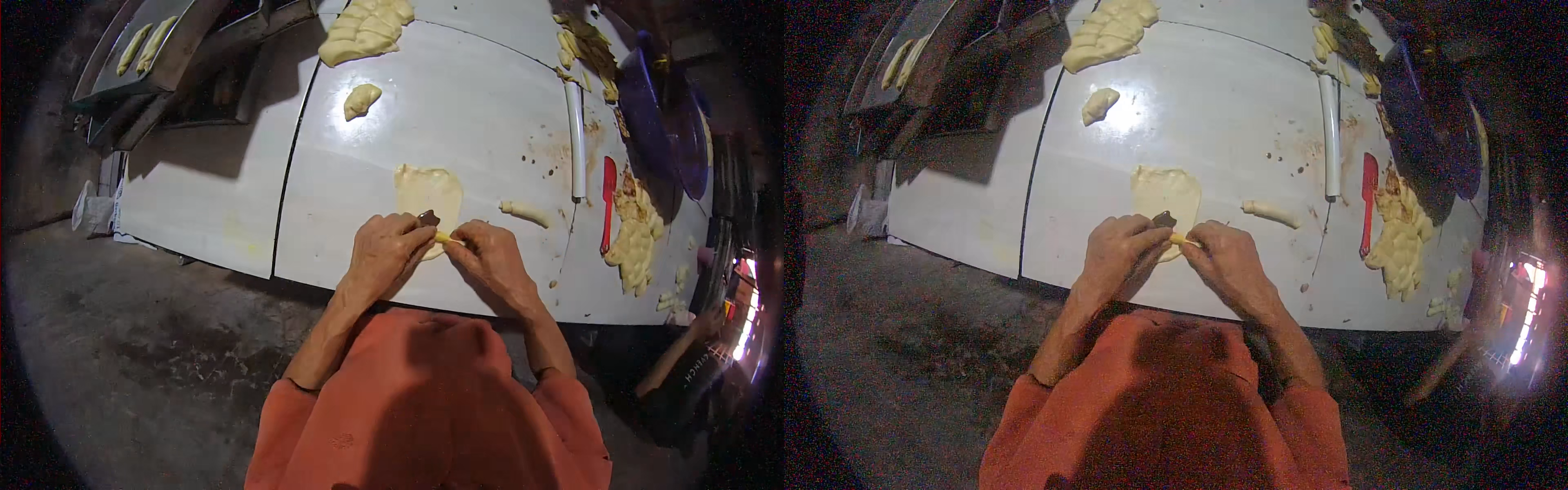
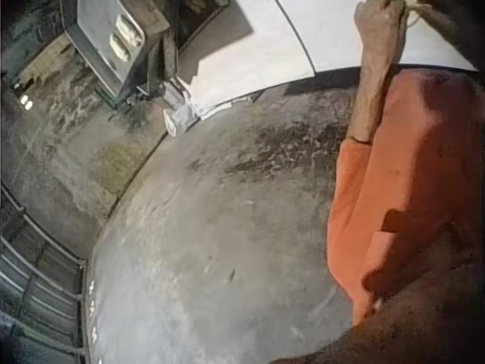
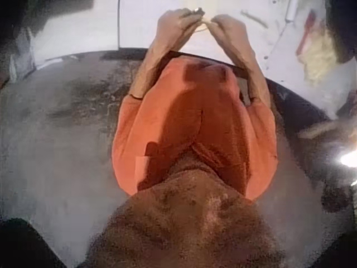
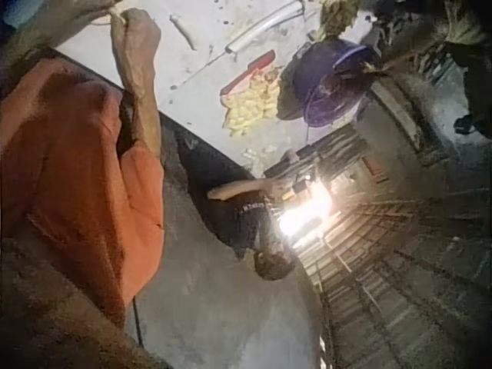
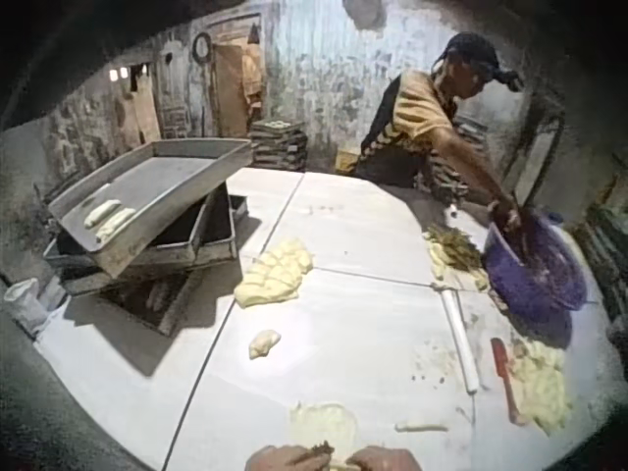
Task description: The person flattens dough portions with a rolling pin, spreads chocolate filling using a spatula, adds banana slices, rolls the dough over the filling by hand, and places the finished rolls onto a baking tray.
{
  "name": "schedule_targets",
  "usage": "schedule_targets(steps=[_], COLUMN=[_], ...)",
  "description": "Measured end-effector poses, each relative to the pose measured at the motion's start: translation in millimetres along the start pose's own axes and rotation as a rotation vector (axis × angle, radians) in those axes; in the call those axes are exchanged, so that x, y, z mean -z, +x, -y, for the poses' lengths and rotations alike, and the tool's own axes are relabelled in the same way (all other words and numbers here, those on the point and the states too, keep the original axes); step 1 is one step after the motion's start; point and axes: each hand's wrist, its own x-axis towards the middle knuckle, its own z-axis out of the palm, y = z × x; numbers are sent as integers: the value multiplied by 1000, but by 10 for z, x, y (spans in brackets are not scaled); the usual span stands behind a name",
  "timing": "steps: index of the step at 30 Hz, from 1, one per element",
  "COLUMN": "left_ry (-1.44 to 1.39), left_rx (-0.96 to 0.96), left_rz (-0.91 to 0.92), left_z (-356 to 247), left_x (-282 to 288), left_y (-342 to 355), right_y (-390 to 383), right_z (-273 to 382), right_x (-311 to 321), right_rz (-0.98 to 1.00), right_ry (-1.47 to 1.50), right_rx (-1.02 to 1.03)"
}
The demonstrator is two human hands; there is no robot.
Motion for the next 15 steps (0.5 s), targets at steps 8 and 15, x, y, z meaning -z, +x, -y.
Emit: schedule_targets(steps=[8,15], left_ry=[76,58], left_rx=[-20,26], left_rz=[-32,-31], left_z=[-65,3], left_x=[28,83], left_y=[55,48], right_y=[-64,-97], right_z=[-95,-885], right_x=[227,830], right_rz=[13,-606], right_ry=[161,76], right_rx=[-87,-89])
